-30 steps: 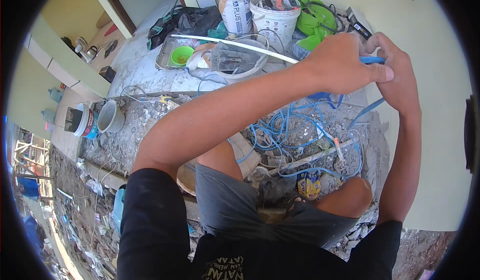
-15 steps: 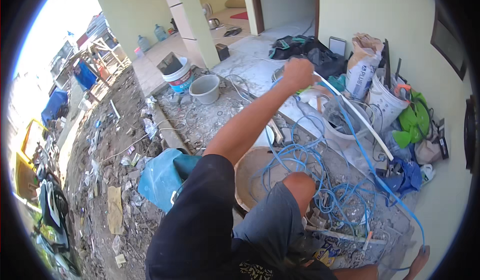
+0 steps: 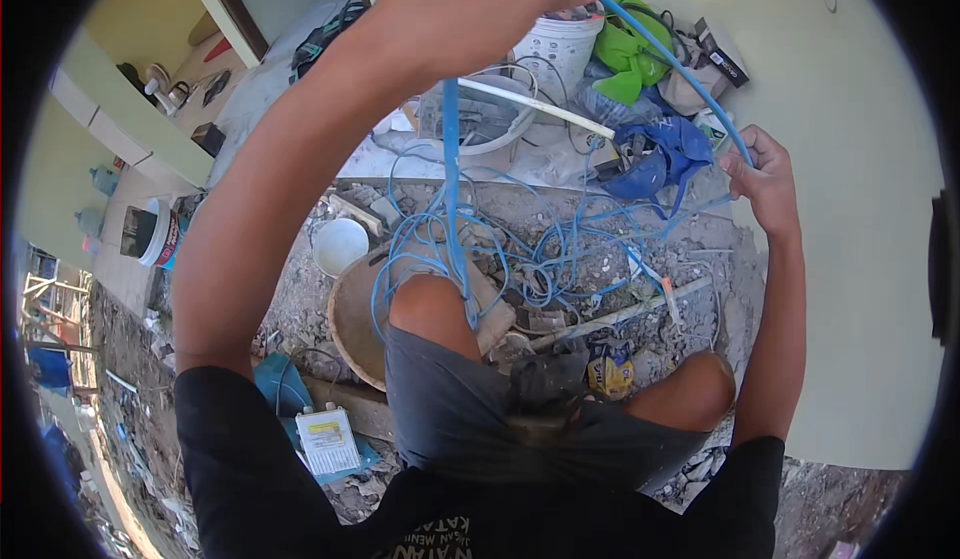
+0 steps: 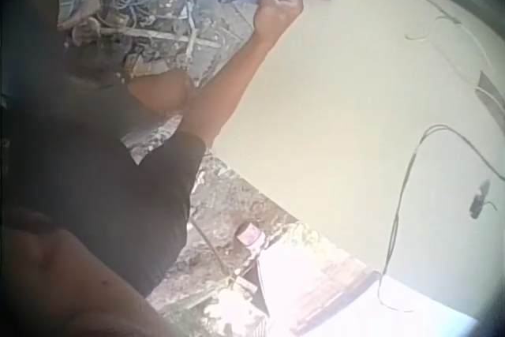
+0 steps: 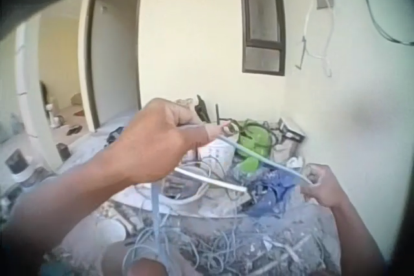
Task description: Replacing or repairing an outdoor electrical junction box and wiring.
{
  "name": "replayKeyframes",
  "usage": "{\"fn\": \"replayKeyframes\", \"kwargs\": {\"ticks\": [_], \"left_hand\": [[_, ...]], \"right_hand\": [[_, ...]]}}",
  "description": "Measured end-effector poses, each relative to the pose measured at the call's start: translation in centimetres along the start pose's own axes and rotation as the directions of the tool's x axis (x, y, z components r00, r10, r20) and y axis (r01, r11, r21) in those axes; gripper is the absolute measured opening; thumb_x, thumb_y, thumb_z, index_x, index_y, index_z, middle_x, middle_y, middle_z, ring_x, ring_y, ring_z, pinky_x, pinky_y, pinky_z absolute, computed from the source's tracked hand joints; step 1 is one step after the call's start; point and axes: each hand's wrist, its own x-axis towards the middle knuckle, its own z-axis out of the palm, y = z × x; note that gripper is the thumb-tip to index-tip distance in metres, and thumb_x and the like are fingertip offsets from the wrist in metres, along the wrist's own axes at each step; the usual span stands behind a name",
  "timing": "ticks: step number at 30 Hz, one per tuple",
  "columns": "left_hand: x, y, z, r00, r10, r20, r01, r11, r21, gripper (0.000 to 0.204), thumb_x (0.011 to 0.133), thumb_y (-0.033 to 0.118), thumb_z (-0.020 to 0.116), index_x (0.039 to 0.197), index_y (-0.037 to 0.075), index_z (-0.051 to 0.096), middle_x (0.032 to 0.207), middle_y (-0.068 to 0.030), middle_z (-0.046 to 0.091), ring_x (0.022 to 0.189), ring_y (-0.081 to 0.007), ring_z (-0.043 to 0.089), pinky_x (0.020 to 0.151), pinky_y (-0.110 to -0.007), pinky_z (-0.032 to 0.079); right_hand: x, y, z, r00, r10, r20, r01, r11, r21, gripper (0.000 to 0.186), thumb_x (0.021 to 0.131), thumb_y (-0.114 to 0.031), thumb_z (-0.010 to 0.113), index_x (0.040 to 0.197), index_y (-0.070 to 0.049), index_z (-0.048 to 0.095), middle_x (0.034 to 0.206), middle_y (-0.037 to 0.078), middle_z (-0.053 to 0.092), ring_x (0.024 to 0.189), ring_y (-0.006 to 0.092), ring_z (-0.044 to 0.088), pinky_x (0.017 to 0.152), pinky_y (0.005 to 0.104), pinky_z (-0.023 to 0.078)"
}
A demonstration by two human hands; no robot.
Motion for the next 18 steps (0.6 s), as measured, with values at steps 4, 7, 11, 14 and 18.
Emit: {"fn": "replayKeyframes", "kwargs": {"ticks": [4, 7, 11, 14, 18], "left_hand": [[-0.7, 0.5, -0.6, 0.99, -0.015, -0.139, 0.011, 0.999, -0.032, 0.027, 0.087, 0.023, 0.064, 0.077, -0.002, 0.065, 0.063, -0.0061, 0.061, 0.054, -0.0116, 0.052, 0.051, -0.028, 0.039], [-2.0, 1.0, -0.9, 0.961, -0.232, -0.151, 0.227, 0.972, -0.054, 0.027, 0.09, 0.021, 0.065, 0.07, 0.002, 0.063, 0.056, 0.0, 0.056, 0.047, -0.0049, 0.044, 0.043, -0.024, 0.031], [-3.9, -2.6, -2.6, 0.922, -0.211, -0.323, 0.179, 0.976, -0.127, 0.026, 0.089, 0.027, 0.067, 0.079, 0.002, 0.067, 0.061, -0.0017, 0.059, 0.05, -0.0077, 0.048, 0.045, -0.023, 0.034], [-5.1, -4.6, -5.6, 0.898, -0.153, -0.413, 0.051, 0.968, -0.247, 0.036, 0.092, 0.03, 0.061, 0.1, -0.006, 0.065, 0.069, -0.0058, 0.056, 0.06, -0.0127, 0.047, 0.064, -0.028, 0.04], [-7.1, -8.0, -13.2, 0.682, -0.128, -0.72, 0.046, 0.99, -0.133, 0.021, 0.092, 0.014, 0.06, 0.096, -0.006, 0.064, 0.061, 0.0002, 0.034, 0.055, -0.0098, 0.027, 0.057, -0.027, 0.023]], "right_hand": [[-1.8, 4.0, 2.3, 0.997, -0.014, 0.07, 0.004, 0.99, 0.143, 0.021, 0.086, -0.018, 0.07, 0.08, -0.007, 0.053, 0.063, -0.002, 0.051, 0.051, 0.0037, 0.044, 0.044, 0.0206, 0.033], [-1.1, 7.3, 3.6, 0.994, 0.088, 0.059, -0.092, 0.992, 0.081, 0.026, 0.092, -0.025, 0.063, 0.076, -0.007, 0.052, 0.063, -0.003, 0.049, 0.05, 0.004, 0.043, 0.044, 0.0213, 0.033], [2.4, 4.1, 4.7, 0.961, -0.013, -0.276, 0.062, 0.984, 0.17, 0.039, 0.098, -0.035, 0.051, 0.07, -0.008, 0.049, 0.06, -0.003, 0.042, 0.051, 0.0049, 0.037, 0.045, 0.0235, 0.03], [7.8, -2.6, 3.6, 0.918, -0.088, -0.388, 0.279, 0.837, 0.471, 0.041, 0.1, -0.035, 0.046, 0.068, -0.01, 0.041, 0.054, -0.006, 0.033, 0.047, 0.0047, 0.03, 0.044, 0.0237, 0.027], [5.6, -9.8, 9.2, 0.96, -0.141, -0.24, 0.145, 0.989, 0.0, 0.028, 0.093, -0.022, 0.054, 0.077, -0.001, 0.062, 0.066, 0.005, 0.054, 0.057, 0.0105, 0.047, 0.054, 0.0282, 0.041]]}}
